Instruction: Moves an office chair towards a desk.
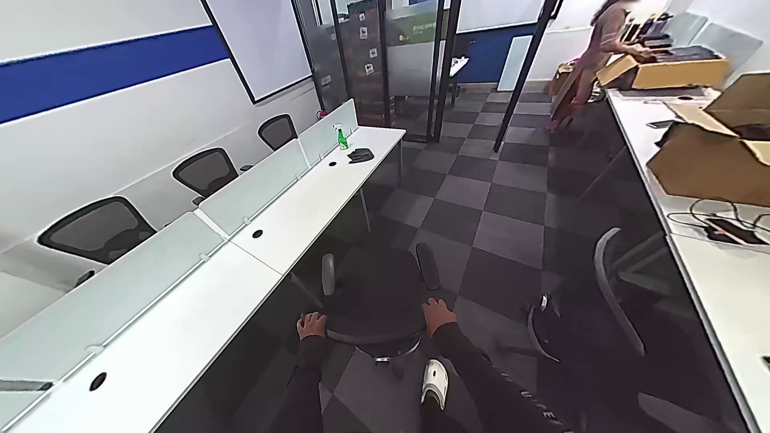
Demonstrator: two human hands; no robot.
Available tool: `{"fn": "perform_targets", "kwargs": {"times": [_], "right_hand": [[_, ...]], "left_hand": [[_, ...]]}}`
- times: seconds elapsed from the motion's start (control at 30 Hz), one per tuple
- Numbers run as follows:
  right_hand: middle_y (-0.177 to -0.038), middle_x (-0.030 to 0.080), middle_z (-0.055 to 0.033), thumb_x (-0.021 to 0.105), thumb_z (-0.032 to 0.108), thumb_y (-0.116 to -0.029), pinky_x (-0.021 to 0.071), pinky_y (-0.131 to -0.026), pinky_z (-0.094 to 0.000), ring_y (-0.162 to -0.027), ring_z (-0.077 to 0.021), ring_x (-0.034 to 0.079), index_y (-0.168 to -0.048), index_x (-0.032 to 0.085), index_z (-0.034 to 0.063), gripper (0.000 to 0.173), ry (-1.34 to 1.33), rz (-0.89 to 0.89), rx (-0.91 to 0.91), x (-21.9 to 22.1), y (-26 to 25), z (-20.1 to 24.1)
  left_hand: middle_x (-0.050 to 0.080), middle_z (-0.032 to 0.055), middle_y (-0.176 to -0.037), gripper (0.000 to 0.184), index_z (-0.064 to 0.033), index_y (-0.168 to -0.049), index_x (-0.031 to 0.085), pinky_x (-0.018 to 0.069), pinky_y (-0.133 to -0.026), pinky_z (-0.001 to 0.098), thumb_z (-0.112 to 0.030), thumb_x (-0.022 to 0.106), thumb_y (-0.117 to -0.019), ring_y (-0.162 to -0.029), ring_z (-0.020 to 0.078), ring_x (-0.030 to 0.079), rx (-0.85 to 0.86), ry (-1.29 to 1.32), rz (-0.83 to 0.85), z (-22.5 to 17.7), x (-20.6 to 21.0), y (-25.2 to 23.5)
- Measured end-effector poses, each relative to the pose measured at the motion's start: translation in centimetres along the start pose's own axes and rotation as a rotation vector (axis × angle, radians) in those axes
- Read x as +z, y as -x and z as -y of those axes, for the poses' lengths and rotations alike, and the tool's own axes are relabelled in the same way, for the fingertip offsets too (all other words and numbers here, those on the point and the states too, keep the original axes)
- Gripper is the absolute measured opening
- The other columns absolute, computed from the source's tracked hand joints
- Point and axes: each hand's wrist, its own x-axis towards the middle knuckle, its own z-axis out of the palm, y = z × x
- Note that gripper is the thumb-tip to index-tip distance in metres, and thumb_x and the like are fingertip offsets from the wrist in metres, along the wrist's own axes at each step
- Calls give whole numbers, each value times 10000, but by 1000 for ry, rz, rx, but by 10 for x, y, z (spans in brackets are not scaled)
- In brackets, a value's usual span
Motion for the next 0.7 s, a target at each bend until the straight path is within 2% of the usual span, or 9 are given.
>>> {"fn": "perform_targets", "kwargs": {"times": [0.1, 0.23, 0.33, 0.53, 0.6, 0.7], "right_hand": [[-1508, 512, -162, 883, 210, -677, 575, -847, -648, -1420, -463, 423, -1379, 628, 105, 755, 3, 6, -66, -20, -32, -7], [-1497, 516, -156, 893, 243, -671, 580, -848, -640, -1422, -454, 423, -1378, 623, 111, 768, 49, 20, -114, -51, -83, -29], [-1497, 512, -174, 896, 218, -674, 572, -863, -647, -1422, -457, 422, -1385, 619, 101, 772, 52, 28, -142, -68, -112, -48], [-1458, 535, -187, 881, 190, -674, 567, -876, -643, -1414, -436, 437, -1348, 633, 83, 726, 11, 18, -133, -104, -160, -82], [-1461, 534, -181, 877, 206, -694, 567, -879, -636, -1424, -433, 426, -1363, 623, 87, 725, -12, 26, -125, -109, -170, -85], [-1462, 530, -185, 879, 209, -678, 567, -866, -646, -1430, -442, 416, -1372, 615, 94, 750, -50, 24, -77, -116, -183, -90]], "left_hand": [[595, -5, -1465, 438, -268, -1340, 680, 238, -1225, 609, -207, 706, -907, -1476, 253, 408, -23, -14, -15, -10, -8, -28], [619, -7, -1433, 409, -279, -1314, 694, 250, -1217, 610, -228, 705, -908, -1461, 252, 426, -65, 9, -22, -42, -20, -54], [619, 4, -1430, 428, -273, -1313, 696, 241, -1210, 631, -158, 708, -901, -1459, 268, 427, -113, 33, -6, -70, -25, -64], [627, -11, -1412, 451, -291, -1283, 712, 239, -1198, 653, -180, 747, -847, -1448, 281, 432, -87, -3, -17, -116, -42, -117], [630, 5, -1411, 435, -275, -1280, 718, 248, -1202, 646, -145, 723, -865, -1451, 287, 432, -53, 4, -36, -118, -48, -142], [627, 4, -1421, 383, -274, -1274, 722, 255, -1205, 640, -132, 670, -922, -1458, 282, 430, 12, 4, -31, -127, -60, -186]]}}
